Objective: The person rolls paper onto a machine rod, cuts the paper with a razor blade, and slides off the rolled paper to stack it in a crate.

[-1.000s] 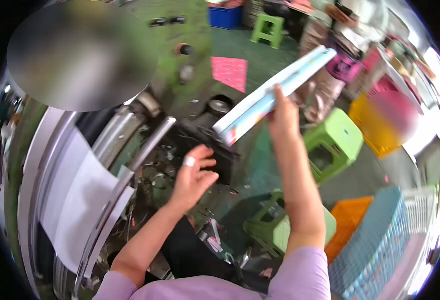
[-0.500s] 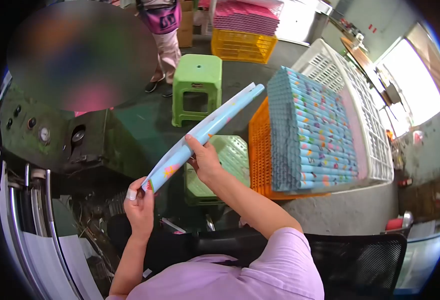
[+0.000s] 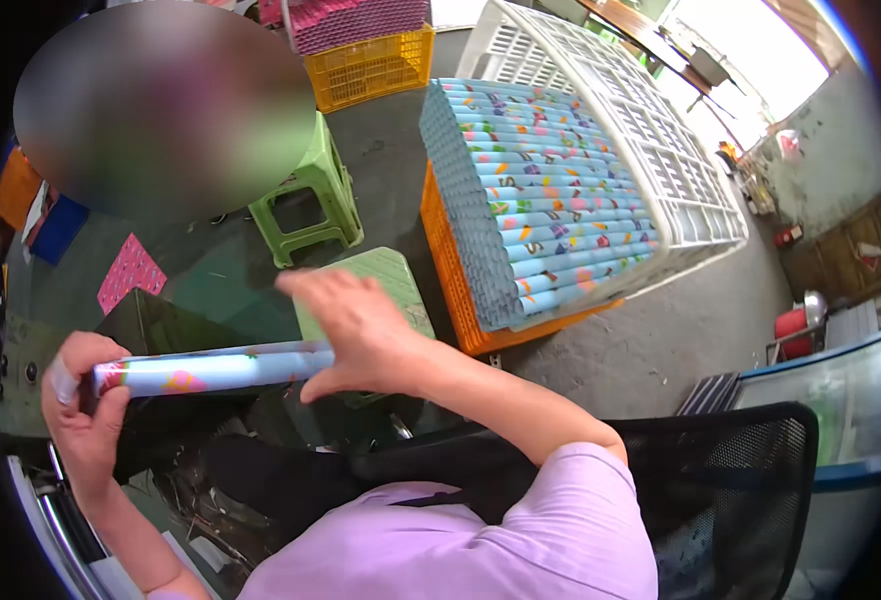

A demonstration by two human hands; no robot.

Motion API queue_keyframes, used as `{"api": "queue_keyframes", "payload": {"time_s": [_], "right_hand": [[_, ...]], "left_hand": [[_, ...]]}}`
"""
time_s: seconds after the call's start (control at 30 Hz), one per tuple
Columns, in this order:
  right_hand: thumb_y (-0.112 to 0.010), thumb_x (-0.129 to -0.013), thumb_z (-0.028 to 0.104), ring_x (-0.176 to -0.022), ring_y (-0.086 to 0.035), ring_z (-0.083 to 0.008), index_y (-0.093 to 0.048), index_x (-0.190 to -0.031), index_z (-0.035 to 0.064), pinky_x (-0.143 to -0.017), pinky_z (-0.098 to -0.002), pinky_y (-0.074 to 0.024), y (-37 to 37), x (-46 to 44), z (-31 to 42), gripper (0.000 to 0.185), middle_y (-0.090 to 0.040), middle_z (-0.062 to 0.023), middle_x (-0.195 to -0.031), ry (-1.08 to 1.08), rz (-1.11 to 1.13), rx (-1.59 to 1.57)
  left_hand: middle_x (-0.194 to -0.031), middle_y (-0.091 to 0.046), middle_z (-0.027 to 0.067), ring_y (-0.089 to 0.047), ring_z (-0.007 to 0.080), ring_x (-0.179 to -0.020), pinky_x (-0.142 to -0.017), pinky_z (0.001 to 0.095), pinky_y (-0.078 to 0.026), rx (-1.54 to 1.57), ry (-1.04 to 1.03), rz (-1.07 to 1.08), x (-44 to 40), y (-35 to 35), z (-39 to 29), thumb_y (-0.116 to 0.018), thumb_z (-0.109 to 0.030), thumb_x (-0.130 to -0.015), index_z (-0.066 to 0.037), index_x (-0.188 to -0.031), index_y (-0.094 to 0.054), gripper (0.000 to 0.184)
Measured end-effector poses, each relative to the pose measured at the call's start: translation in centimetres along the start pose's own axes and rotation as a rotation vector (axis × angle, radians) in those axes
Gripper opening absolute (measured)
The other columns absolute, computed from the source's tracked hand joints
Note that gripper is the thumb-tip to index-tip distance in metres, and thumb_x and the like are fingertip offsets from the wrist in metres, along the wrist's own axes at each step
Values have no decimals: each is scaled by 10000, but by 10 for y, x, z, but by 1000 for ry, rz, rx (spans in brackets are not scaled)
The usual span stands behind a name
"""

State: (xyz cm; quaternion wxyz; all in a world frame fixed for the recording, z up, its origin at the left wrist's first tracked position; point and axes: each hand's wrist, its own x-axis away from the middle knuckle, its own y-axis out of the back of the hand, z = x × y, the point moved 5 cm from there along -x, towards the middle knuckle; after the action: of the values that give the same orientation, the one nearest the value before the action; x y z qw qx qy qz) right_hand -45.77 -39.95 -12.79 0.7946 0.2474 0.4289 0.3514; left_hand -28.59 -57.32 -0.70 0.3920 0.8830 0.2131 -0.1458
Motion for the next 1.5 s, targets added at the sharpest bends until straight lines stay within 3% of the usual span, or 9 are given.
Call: {"api": "queue_keyframes", "payload": {"time_s": [0.33,0.43,0.6,0.83,0.97,1.17,1.33,1.43,1.5], "right_hand": [[-768,-738,171,-756,-646,-239,-640,-958,21,-714,-314,-517,-8,39,-30,296,-653,-72,-827,-420,192,-253],[-711,-826,149,-771,-641,-140,-621,-963,6,-716,-281,-526,-15,76,-89,217,-654,-42,-863,-746,-236,-640],[-664,-888,219,-737,-617,-112,-597,-957,22,-648,-267,-527,4,146,-145,219,-641,-36,-875,-1145,-764,-1032],[-651,-899,301,-823,-630,-150,-570,-970,35,-740,-303,-536,3,198,-173,287,-629,-40,-906,-1335,-898,-1028],[-643,-902,330,-870,-630,-165,-556,-1008,27,-779,-328,-530,1,207,-174,333,-629,-50,-940,-1379,-916,-1018],[-612,-924,318,-817,-646,-190,-567,-997,-31,-718,-331,-554,7,214,-188,359,-638,-94,-907,-1384,-1003,-1008],[-635,-904,257,-814,-656,-254,-578,-1051,-20,-714,-356,-544,37,199,-160,319,-652,-117,-935,-1599,-550,-1103],[-646,-854,174,-868,-640,-303,-592,-1108,35,-716,-386,-527,67,148,-112,294,-651,-121,-984,-1048,245,201],[-646,-832,160,-872,-633,-300,-604,-1100,56,-710,-395,-523,68,129,-105,290,-647,-114,-980,-864,142,299]], "left_hand": [[-957,-562,5,-522,62,-761,-703,174,-413,289,30,61,-114,-66,-2,-603,-154,-861,-34,-1081,-589,251],[-984,-585,8,-536,61,-821,-734,214,-442,403,105,83,-111,-119,50,-576,-104,-886,-42,-1146,-580,267],[-1087,-609,106,-602,171,-962,-848,311,-493,387,477,906,8,-251,137,-601,-163,-884,7,-1235,-528,396],[-1039,-610,94,-610,130,-864,-782,278,-507,957,812,678,35,-287,105,-629,-92,-857,6,-1168,-555,334],[-927,-619,73,-603,109,-756,-698,255,-506,486,469,641,34,-277,106,-662,-82,-830,15,-1104,-580,302],[-772,-609,52,-582,107,-624,-585,261,-489,547,667,603,30,-296,106,-664,-131,-839,20,-1077,-603,288],[-773,-641,126,-628,225,-692,-652,345,-491,404,538,634,-4,-326,100,-663,-158,-831,27,-1076,-616,310],[-752,-639,126,-625,215,-667,-632,344,-490,369,445,645,-20,-359,97,-657,-172,-840,23,-1073,-617,306],[-704,-617,85,-595,147,-589,-560,304,-483,357,383,646,-29,-376,88,-647,-184,-859,15,-1071,-616,292]]}}
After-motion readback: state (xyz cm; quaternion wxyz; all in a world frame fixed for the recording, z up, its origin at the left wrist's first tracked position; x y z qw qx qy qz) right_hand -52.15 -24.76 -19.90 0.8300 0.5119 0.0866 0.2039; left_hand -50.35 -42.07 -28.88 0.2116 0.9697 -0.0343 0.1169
